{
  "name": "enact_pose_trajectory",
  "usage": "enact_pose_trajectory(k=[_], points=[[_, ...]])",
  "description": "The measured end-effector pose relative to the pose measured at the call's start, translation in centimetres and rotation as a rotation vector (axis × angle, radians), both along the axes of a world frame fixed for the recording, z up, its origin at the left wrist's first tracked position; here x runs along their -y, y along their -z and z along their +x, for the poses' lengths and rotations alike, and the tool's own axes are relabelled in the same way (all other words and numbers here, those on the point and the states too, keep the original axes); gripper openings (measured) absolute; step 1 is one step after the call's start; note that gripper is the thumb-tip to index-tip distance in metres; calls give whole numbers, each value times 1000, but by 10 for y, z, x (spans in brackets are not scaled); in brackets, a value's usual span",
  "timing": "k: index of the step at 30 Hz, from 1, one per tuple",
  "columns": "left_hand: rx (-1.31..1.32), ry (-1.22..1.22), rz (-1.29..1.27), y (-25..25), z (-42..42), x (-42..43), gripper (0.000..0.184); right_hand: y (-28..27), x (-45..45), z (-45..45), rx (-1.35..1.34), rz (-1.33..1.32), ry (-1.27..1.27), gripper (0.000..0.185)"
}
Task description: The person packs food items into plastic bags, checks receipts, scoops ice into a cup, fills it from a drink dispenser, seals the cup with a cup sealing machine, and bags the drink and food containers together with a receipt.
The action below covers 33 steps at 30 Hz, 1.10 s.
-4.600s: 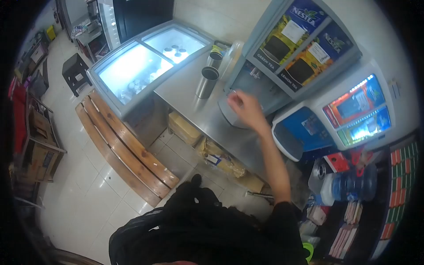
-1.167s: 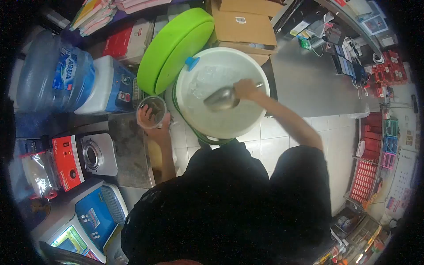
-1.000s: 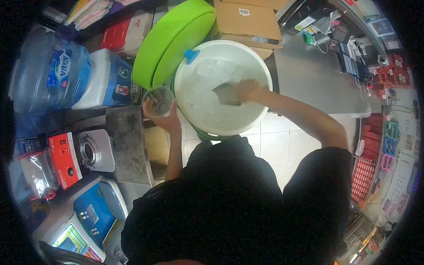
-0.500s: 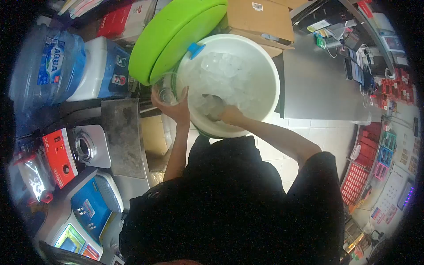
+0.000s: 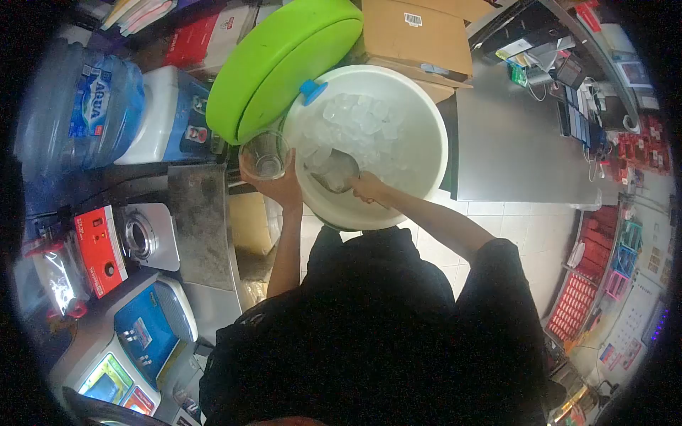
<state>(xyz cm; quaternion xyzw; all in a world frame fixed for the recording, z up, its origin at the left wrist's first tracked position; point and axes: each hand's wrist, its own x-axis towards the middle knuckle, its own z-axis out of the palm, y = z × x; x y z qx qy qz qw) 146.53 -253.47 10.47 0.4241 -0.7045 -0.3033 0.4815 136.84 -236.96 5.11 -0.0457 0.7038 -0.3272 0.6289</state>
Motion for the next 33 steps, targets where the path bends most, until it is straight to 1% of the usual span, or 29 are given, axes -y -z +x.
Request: enact_pose_trajectory(k=[2,5,8,11,12,13,14,17,19,22,25,28,29,32,33], points=[[-14,17,22,-5,-1,1,90,1,-1,-10,117,-65,-15,25],[-35,35,9,-7,-1,2,90,-6,3,-13,-14,-141,-12,26],[-84,69,-45,-8,5,4,90,-6,10,-33,41,-255,-58,26],[-158,152,-48,-28,13,6,89,-6,10,-53,80,-427,-73,26],[-179,185,-37,-38,17,5,89,-11,8,-56,23,-397,-29,27],[-254,235,-17,-47,18,4,90,-24,6,-58,-33,-367,16,29],[-206,302,-8,-50,22,6,90,-37,3,-61,-87,-336,61,31],[-62,470,24,-60,24,10,89,-100,-13,-86,-277,-234,-197,39],[31,535,47,-68,19,11,87,-121,-25,-106,-216,-181,-151,38],[130,689,26,-68,0,9,83,-171,-36,-136,-447,-76,-406,36],[142,865,-100,-70,-29,-10,81,-241,-15,-145,-548,120,-734,37],[62,965,-69,-80,-54,-33,81,-293,8,-127,-894,404,-1048,40],[-23,948,-10,-77,-59,-39,79,-304,8,-122,-977,393,-1024,40],[-55,973,81,-79,-60,-42,78,-321,-4,-131,-930,374,-952,29],[-73,969,79,-81,-58,-43,79,-321,-11,-135,-896,340,-937,31]])
